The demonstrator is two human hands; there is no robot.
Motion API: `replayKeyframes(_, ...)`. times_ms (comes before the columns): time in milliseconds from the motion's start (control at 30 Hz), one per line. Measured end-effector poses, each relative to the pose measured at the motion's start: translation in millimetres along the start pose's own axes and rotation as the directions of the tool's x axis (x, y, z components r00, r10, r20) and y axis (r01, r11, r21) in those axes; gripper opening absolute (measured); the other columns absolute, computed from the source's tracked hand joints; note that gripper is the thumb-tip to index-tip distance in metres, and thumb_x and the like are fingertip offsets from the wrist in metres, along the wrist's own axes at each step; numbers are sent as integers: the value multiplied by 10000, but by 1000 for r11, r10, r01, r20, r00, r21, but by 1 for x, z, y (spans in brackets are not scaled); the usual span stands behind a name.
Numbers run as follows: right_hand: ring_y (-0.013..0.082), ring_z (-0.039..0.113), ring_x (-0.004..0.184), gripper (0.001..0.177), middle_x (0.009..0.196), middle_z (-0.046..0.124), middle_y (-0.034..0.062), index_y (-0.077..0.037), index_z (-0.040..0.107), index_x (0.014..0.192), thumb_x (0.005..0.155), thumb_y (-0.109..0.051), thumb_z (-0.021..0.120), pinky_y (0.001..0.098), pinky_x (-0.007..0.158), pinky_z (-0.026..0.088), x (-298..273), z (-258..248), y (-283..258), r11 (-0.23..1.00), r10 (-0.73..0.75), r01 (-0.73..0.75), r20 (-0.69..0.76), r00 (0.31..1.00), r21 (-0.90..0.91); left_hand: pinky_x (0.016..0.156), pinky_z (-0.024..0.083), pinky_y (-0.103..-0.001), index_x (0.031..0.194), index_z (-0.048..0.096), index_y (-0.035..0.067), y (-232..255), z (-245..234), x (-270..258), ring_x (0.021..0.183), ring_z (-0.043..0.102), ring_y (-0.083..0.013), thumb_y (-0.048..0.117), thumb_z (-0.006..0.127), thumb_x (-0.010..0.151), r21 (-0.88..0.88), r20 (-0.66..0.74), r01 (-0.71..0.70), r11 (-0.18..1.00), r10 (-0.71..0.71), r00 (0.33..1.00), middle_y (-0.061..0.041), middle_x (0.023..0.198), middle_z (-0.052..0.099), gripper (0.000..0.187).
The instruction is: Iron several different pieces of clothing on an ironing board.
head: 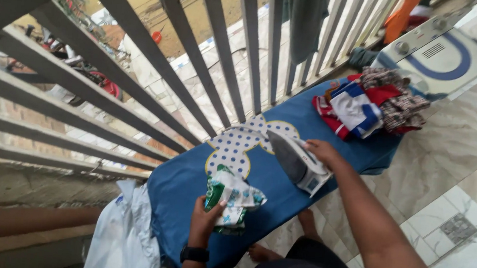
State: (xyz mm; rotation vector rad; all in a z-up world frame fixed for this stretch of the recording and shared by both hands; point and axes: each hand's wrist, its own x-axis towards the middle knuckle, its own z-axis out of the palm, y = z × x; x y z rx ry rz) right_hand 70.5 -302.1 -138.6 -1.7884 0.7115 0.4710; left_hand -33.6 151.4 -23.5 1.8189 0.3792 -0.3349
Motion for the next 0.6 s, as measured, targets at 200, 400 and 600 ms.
replayKeyframes(200,219,732,1045,368,1186,757,143,-60,726,1292,996,-270,671,356,912,559,-86,-21,-26,892,-447,402,-270,853,-207,631,509,-266,1184,617,25,56,8,-22,728,616,-107,227,844,844,-235,95,-38,971,62,994,-44,866,662,457)
replayKeyframes(400,111,664,909,315,1112,727,59,-89,717,1249,1006,-278,650,282,777,551,-138,-31,-51,854,-427,457,-164,889,250,655,573,-278,1248,554,47,145,59,-52,791,697,-123,201,794,829,-413,139,-89,906,159,977,-51,981,715,507)
replayKeyframes(600,166,714,1020,428,1174,719,52,-108,608,1246,1005,-442,491,357,849,577,-161,-50,-63,826,-245,26,318,916,563,663,585,-288,1264,559,14,207,145,-56,818,696,-127,194,735,898,-509,79,-145,849,213,974,-65,1017,709,444)
